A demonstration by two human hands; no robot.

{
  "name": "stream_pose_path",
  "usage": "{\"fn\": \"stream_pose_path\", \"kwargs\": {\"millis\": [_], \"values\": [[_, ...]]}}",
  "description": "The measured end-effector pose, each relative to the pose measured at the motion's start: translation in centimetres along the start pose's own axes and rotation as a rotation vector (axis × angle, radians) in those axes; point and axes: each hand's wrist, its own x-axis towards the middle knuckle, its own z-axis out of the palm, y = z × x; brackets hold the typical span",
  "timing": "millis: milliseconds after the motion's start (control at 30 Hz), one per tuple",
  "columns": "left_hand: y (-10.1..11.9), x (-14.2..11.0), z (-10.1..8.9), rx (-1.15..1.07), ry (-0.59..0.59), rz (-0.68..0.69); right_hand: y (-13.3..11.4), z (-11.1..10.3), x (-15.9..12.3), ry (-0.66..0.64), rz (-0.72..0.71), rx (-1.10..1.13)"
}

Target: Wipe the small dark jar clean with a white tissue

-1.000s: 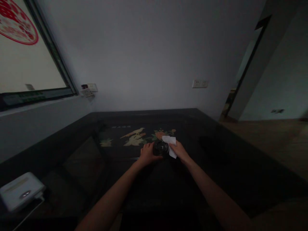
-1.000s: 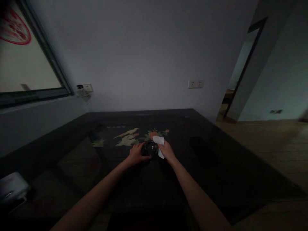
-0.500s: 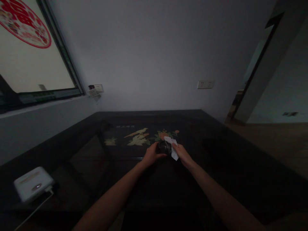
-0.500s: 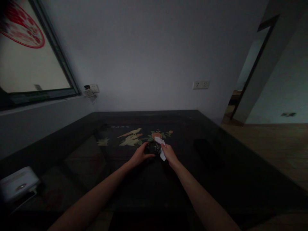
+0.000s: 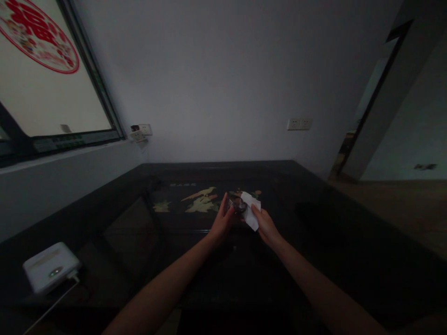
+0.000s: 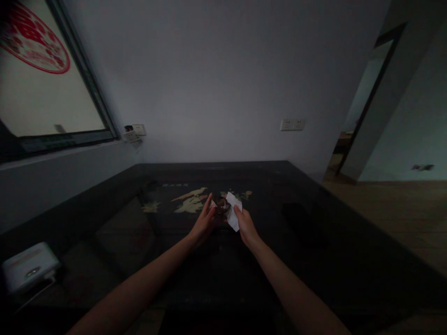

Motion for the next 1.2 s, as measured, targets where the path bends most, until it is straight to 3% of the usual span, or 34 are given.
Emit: {"fn": "stream_pose_path", "kwargs": {"millis": [267,433,567,667,833,967,1200], "values": [[0.3,1.1,-1.7,-0.228,0.088,-0.202,-0.3,-2.1,1.5,0.09,-0.112,-0.155],[0.6,1.1,-2.0,-0.277,0.064,-0.259,-1.3,-3.4,2.0,0.168,-0.288,-0.324],[0.6,1.0,-1.5,-0.294,0.043,-0.281,-1.7,-2.9,1.3,0.155,-0.417,-0.445],[0.5,1.0,-1.3,-0.301,0.041,-0.288,-1.6,-2.2,0.4,0.07,-0.495,-0.516],[0.3,1.2,-1.3,-0.3,0.097,-0.28,-1.1,-1.5,-0.3,-0.223,-0.705,-0.751],[0.2,1.4,-1.5,-0.304,0.149,-0.263,-0.9,-1.6,-0.2,-0.324,-0.703,-0.825],[0.1,1.6,-1.8,-0.335,0.161,-0.299,-1.0,-1.6,-0.6,-0.387,-0.643,-0.902]]}}
